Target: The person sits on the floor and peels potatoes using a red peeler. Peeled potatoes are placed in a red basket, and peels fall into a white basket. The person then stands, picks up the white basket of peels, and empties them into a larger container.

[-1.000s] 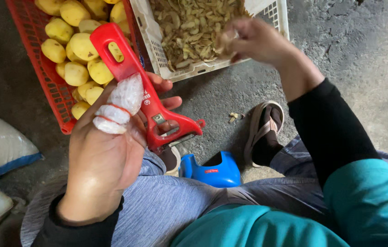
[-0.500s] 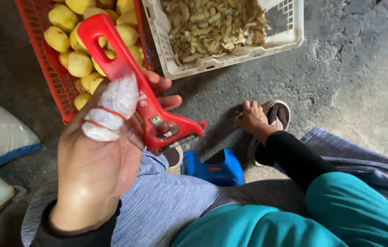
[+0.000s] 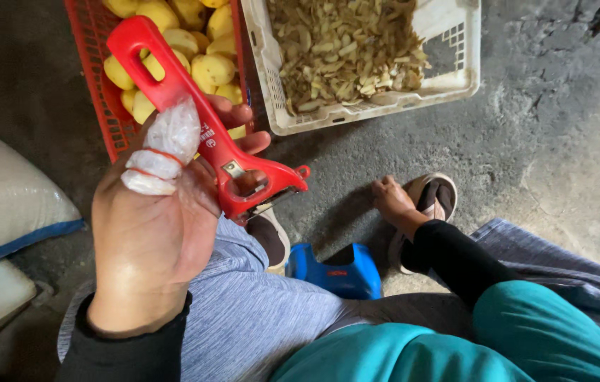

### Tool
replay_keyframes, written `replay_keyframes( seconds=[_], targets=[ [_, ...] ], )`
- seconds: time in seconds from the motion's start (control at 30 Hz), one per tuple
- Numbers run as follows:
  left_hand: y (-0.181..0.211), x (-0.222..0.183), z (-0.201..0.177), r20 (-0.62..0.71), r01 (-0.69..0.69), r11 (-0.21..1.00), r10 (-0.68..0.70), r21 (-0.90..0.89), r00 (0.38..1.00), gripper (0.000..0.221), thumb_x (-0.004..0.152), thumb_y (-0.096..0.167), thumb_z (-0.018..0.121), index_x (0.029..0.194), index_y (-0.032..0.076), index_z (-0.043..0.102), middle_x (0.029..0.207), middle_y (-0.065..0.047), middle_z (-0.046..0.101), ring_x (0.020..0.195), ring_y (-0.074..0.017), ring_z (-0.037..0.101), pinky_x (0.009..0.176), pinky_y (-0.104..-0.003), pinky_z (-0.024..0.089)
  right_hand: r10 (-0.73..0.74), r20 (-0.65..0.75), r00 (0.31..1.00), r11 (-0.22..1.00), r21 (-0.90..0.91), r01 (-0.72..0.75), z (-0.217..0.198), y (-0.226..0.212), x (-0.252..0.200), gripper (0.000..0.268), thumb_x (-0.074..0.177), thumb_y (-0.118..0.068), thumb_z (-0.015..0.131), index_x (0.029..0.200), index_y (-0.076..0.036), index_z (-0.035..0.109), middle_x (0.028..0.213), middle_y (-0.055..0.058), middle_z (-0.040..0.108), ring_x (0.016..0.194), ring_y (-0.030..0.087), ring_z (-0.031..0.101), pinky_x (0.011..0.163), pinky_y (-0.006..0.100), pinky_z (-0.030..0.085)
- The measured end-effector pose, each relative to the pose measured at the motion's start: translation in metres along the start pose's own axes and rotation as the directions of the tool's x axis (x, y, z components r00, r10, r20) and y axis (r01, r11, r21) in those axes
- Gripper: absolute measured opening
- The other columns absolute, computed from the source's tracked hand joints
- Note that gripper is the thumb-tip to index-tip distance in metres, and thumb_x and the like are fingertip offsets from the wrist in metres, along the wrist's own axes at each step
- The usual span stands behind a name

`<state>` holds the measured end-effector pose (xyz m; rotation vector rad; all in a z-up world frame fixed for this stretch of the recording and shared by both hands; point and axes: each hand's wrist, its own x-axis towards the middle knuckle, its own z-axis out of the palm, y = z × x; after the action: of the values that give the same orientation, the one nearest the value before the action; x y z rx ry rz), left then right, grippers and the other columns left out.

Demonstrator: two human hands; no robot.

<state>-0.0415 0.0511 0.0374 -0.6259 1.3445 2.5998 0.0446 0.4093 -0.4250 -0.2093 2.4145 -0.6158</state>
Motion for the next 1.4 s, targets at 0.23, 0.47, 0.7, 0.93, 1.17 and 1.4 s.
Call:
replay_keyframes(
  seconds=[0.23, 0.47, 0.7, 0.93, 1.17, 1.4],
  targets=[
    [-0.001, 0.003, -0.004, -0.016, 0.024, 1.000, -0.024, 0.001, 1.000, 0.035, 0.106, 0.024, 0.059, 0.129, -0.003, 0.060, 0.116, -0.015, 0.068, 0.106, -0.0323, 0.070, 0.080, -0.043, 0.060, -0.043, 0.435, 0.900, 0.999, 0.022, 0.037, -0.085, -0.069, 0.031, 0.009, 0.085, -0.008, 0.070, 0.092, -0.005, 0.064, 0.090, 0.012, 0.067, 0.083, 0.027, 0.068, 0.075, 0.040, 0.059],
    [0.006, -0.003, -0.014, -0.019, -0.033, 0.999, 0.033, -0.006, 0.999, 0.034, 0.103, 0.024, 0.061, 0.125, -0.002, 0.062, 0.113, -0.013, 0.069, 0.104, -0.0318, 0.072, 0.078, -0.044, 0.060, -0.745, 0.191, 0.639, 0.359, 0.922, 0.142, -0.279, -0.145, 0.048, 0.018, 0.089, 0.006, 0.064, 0.096, -0.010, 0.062, 0.095, 0.004, 0.067, 0.087, 0.016, 0.070, 0.075, 0.032, 0.061],
    [0.012, 0.017, -0.074, -0.123, -0.294, 0.950, 0.281, -0.107, 0.952, 0.026, 0.097, 0.010, 0.063, 0.119, -0.004, 0.067, 0.113, -0.011, 0.069, 0.100, -0.0219, 0.067, 0.090, -0.044, 0.060, -0.512, -0.476, 0.715, 0.847, -0.420, 0.327, -0.272, -0.130, 0.073, 0.050, 0.078, -0.009, 0.070, 0.127, -0.007, 0.067, 0.126, 0.029, 0.066, 0.106, 0.046, 0.067, 0.085, 0.048, 0.054],
    [0.019, 0.116, -0.206, -0.337, -0.323, 0.946, 0.294, -0.034, 0.894, 0.011, 0.089, 0.005, 0.069, 0.098, -0.001, 0.070, 0.090, -0.010, 0.070, 0.085, -0.0236, 0.066, 0.079, -0.039, 0.057, -0.257, -0.545, 0.798, 0.966, -0.148, 0.210, -0.183, -0.099, 0.090, 0.015, 0.094, -0.025, 0.067, 0.095, -0.011, 0.070, 0.099, 0.015, 0.072, 0.097, 0.037, 0.067, 0.087, 0.049, 0.055],
    [-0.031, 0.257, -0.307, -0.533, -0.183, 0.978, 0.206, 0.096, 0.821, 0.007, 0.083, 0.003, 0.067, 0.089, 0.003, 0.066, 0.079, -0.007, 0.063, 0.074, -0.0254, 0.063, 0.062, -0.046, 0.055, -0.229, -0.645, 0.729, 0.970, -0.209, 0.120, -0.166, -0.114, 0.088, 0.012, 0.093, -0.023, 0.067, 0.097, -0.012, 0.069, 0.102, 0.016, 0.069, 0.103, 0.039, 0.063, 0.090, 0.054, 0.048],
    [-0.045, 0.319, -0.327, -0.571, 0.012, 1.000, -0.013, -0.005, 0.821, 0.035, 0.093, 0.024, 0.055, 0.125, 0.010, 0.060, 0.118, -0.007, 0.063, 0.105, -0.0290, 0.067, 0.088, -0.047, 0.055, -0.143, -0.757, 0.638, 0.985, -0.174, 0.013, -0.153, -0.130, 0.071, 0.018, 0.092, -0.026, 0.070, 0.105, -0.013, 0.070, 0.112, 0.015, 0.066, 0.114, 0.038, 0.056, 0.099, 0.053, 0.043]
  ],
)
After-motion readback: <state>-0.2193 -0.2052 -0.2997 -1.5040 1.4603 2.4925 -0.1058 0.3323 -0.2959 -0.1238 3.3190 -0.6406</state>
